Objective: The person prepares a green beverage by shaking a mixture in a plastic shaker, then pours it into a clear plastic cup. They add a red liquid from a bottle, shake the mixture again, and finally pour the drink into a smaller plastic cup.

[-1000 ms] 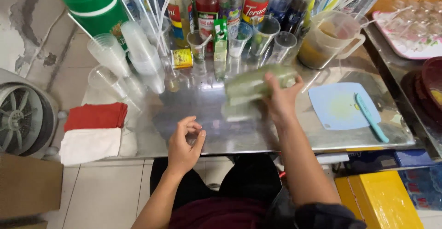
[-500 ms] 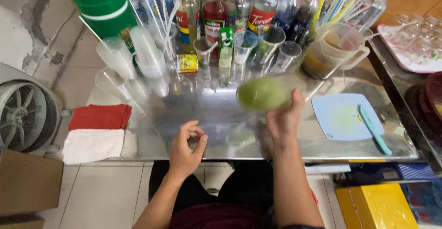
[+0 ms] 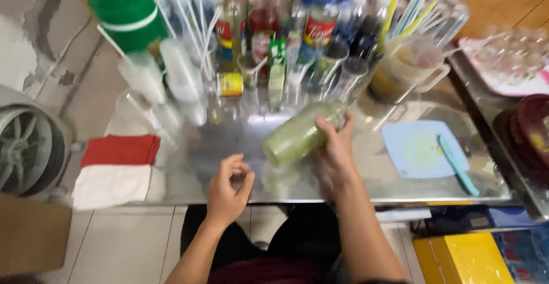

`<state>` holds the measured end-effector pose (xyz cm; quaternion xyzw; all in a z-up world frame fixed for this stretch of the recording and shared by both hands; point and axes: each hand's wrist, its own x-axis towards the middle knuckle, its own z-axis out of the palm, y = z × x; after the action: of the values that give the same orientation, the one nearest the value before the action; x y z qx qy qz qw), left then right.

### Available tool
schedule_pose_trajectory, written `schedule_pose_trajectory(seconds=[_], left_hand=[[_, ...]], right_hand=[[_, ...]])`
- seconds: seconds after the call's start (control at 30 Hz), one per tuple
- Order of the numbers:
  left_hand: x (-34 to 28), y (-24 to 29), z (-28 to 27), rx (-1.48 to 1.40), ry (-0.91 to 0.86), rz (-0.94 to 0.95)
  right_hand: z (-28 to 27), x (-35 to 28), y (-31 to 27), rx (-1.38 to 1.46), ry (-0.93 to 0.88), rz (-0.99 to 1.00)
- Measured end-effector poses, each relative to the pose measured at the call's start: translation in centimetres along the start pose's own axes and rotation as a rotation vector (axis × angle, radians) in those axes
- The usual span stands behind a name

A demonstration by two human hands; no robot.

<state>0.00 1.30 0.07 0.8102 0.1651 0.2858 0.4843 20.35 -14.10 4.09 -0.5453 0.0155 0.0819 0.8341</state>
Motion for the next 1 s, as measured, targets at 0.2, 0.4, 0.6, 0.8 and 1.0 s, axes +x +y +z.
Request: schedule_pose_trajectory(seconds=[0.2,0.4,0.6,0.8,1.0], left_hand=[[-0.8,-0.3,0.1,0.016,-0.001,-0.011],[0.2,0.2,-0.3,0.006,-0.017,-0.028],[-0.3,-0.1,0.0,-0.02,-0.002,-0.018],[-0.3,0.3,-0.4,-0.067,0.007,-0.051],[-0.3,0.1,-0.1,-0.07,0.019,-0.032]], right_hand=[[-0.7,0.7,1.0,0.157,0.03,-0.054],[-0.9,0.5,-1.4,-0.107,-0.168,-0.08],[1.7,-3.2,-2.2,0.049,-0.085,0.06],[-0.2,-0.9,0.3,0.066,-0.185,0.003],[2.2,-3.4,-1.3,0.012,-0.076,0.056]])
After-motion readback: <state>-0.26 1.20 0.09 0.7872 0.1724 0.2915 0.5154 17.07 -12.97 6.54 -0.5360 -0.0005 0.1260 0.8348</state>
